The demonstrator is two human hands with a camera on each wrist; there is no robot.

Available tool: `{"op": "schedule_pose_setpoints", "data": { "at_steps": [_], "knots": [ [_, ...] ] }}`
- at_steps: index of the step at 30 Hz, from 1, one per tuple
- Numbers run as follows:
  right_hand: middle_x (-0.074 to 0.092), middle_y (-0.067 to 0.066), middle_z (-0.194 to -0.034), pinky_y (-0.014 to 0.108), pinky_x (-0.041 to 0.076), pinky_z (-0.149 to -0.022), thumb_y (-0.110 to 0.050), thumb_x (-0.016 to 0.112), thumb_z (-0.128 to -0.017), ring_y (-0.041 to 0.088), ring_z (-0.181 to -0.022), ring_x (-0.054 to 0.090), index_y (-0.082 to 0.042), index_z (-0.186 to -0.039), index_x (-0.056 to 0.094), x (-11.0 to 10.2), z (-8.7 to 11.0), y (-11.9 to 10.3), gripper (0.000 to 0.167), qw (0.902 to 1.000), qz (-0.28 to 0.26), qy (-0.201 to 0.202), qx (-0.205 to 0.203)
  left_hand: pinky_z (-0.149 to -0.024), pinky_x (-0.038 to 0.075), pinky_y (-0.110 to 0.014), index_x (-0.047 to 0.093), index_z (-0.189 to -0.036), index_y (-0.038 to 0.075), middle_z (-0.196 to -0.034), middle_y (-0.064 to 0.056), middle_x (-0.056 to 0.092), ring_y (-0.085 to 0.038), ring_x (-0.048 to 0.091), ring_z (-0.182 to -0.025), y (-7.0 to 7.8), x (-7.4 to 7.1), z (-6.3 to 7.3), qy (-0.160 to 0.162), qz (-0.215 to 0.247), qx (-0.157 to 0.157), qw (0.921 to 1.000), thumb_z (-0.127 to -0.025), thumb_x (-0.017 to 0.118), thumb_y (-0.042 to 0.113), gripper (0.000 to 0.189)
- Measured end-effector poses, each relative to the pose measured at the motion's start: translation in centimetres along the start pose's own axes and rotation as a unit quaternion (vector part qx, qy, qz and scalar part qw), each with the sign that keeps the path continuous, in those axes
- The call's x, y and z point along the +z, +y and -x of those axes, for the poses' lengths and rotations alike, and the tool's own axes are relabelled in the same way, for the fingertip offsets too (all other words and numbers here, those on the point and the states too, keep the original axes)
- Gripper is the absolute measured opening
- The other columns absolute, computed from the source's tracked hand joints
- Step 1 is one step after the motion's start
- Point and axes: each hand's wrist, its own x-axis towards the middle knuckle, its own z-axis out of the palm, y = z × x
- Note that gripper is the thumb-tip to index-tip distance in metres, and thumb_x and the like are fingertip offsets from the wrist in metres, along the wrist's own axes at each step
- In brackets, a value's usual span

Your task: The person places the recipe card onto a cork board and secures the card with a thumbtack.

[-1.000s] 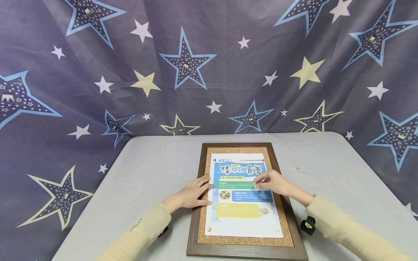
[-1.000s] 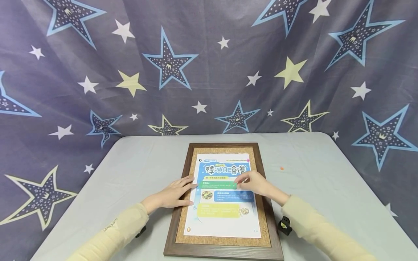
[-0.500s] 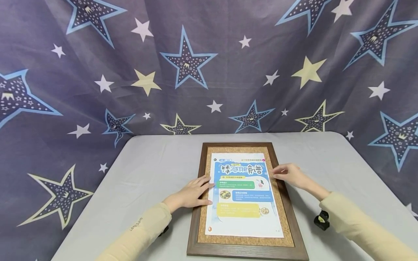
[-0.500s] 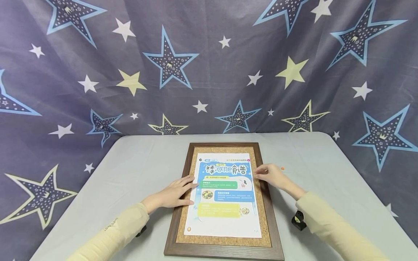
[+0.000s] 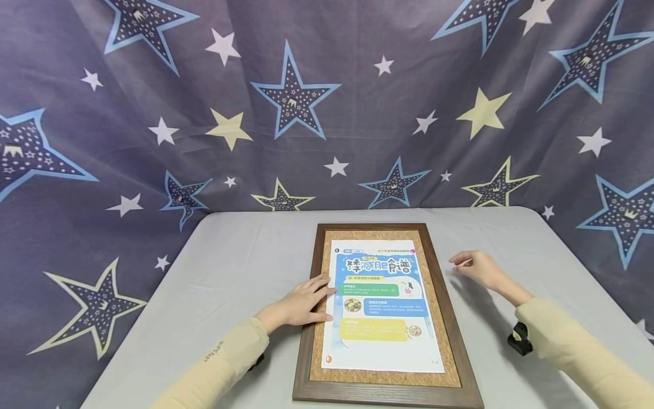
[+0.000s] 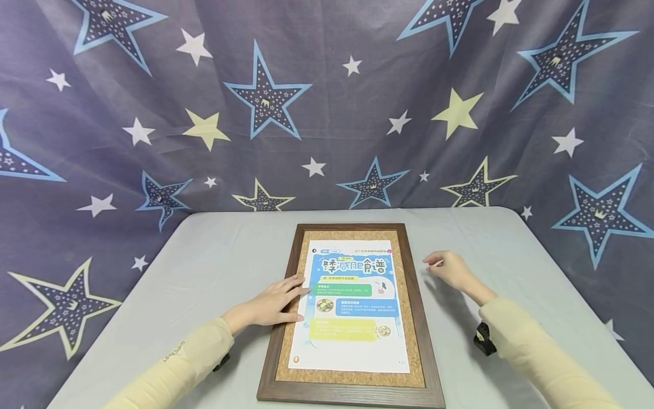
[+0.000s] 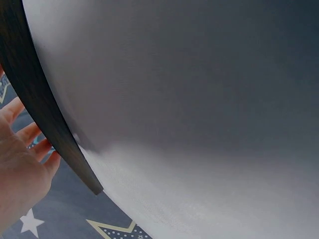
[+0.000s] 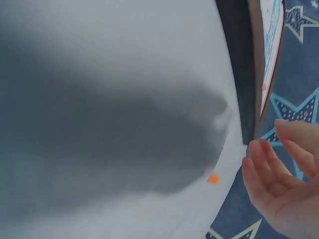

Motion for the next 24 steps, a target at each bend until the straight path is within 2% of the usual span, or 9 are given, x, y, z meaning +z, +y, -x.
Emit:
{"op": "schedule_pose_setpoints", "data": {
  "at_steps": [14,24],
  "knots": [
    [0.062,0.025,-0.082,0.043,0.049,-0.065,0.009,0.058,-0.075,0.036,-0.072,0.061,0.015,-0.093,0.059,-0.8,-0.1,2.6,0.020,0.9988,0.044,0.005,0.020,-0.105,0.016,-0.048,0.035,-0.136,0.011,-0.143,-0.015,0.022,-0.033,0.014,-0.132,0.1,-0.1,0.0,0.000,0.001,0.000,1.0000,-0.087,0.047,0.049,0.064],
    [0.063,0.023,-0.076,0.045,0.047,-0.065,0.007,0.061,-0.074,0.035,-0.072,0.059,0.016,-0.088,0.061,-0.5,-0.7,3.7,0.017,0.9973,0.068,0.010,0.027,-0.105,0.016,-0.047,0.035,-0.136,0.013,-0.144,-0.014,0.021,-0.032,0.014,-0.132,0.0,0.0,0.0,-0.001,0.001,-0.004,1.0000,-0.086,0.047,0.050,0.064]
  ]
}}
